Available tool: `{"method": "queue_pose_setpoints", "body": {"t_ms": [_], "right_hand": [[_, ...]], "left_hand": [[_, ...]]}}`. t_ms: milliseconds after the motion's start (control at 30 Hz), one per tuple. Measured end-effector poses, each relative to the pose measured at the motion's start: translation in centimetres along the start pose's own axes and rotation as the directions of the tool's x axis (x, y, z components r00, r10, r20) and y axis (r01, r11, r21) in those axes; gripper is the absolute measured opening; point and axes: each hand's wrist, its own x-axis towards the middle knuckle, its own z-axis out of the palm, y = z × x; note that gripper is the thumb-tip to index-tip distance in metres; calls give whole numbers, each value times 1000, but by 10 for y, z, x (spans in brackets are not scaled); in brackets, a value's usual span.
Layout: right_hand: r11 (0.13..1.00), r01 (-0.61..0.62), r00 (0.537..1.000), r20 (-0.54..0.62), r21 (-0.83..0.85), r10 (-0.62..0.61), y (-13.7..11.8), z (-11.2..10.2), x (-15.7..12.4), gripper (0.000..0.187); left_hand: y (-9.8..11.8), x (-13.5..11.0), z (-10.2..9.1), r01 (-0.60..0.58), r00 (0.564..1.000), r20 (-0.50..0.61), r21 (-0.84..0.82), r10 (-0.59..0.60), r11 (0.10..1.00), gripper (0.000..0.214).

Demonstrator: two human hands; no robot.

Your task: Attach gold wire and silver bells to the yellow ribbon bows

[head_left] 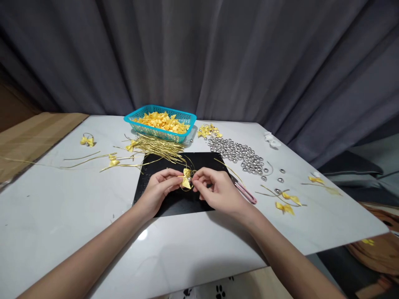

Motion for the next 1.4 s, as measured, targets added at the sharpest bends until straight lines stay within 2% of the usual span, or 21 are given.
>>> {"method": "queue_pose_setpoints", "body": {"t_ms": [300, 1000, 1100, 1300, 1400], "right_hand": [[999, 19, 1000, 9, -31, -18, -7, 1, -1, 7], [999, 7, 999, -32, -43, -8, -4, 5, 0, 6], [1000, -13, 1000, -22, 7, 13, -5, 4, 0, 6], [959, -59, 991, -97, 276, 89, -4, 7, 0, 15], [939, -72, 988, -102, 337, 112, -3, 10, 0, 19]], "left_hand": [[2, -2, 0, 21, 999, 43, -11, -21, 1000, 11], [2, -2, 2, 21, 999, 40, -72, -18, 997, 16], [2, -1, 3, 25, 999, 23, -93, -23, 995, 19], [0, -1, 5, 27, 999, -28, -153, -31, 988, 27], [-1, -2, 6, 44, 999, -24, -129, -47, 991, 28]]}}
